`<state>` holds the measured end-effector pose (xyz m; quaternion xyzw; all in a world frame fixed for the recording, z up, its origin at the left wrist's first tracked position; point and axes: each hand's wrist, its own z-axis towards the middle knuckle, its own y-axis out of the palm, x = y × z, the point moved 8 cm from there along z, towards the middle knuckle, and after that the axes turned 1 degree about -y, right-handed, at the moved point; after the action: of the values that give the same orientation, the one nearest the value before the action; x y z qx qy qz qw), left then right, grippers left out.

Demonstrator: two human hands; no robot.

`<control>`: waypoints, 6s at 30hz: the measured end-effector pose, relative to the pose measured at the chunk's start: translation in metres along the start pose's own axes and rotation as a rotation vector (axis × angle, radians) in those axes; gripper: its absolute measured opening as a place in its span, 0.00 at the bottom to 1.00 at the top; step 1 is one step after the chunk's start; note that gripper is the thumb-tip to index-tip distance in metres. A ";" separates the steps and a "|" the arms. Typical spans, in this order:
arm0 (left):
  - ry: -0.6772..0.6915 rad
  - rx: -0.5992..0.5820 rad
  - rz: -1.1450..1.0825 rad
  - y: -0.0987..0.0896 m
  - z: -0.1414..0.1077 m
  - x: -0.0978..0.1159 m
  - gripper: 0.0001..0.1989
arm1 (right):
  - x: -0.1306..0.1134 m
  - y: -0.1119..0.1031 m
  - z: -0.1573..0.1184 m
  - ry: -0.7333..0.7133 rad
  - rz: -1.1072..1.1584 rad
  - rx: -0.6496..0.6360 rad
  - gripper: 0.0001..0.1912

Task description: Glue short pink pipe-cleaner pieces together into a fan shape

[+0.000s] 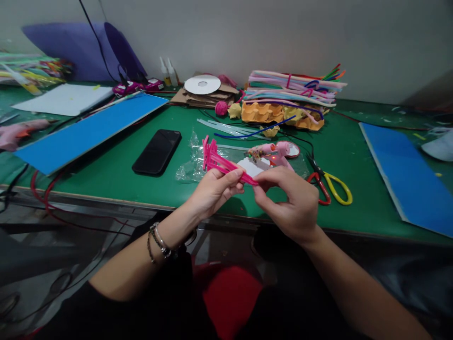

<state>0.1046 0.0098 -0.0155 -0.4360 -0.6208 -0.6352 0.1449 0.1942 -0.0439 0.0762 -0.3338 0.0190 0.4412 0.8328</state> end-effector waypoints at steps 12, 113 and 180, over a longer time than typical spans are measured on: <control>0.039 -0.008 0.052 0.001 -0.002 0.006 0.04 | -0.006 0.000 -0.001 -0.088 -0.005 -0.012 0.06; 0.178 -0.083 0.359 -0.002 -0.001 0.014 0.12 | 0.011 0.000 -0.002 0.075 0.196 -0.036 0.04; 0.202 -0.005 0.300 -0.007 0.001 0.015 0.12 | 0.013 0.008 -0.004 0.133 0.126 -0.085 0.03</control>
<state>0.0912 0.0172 -0.0086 -0.4579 -0.5297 -0.6485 0.2986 0.1974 -0.0333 0.0641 -0.3957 0.0767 0.4700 0.7853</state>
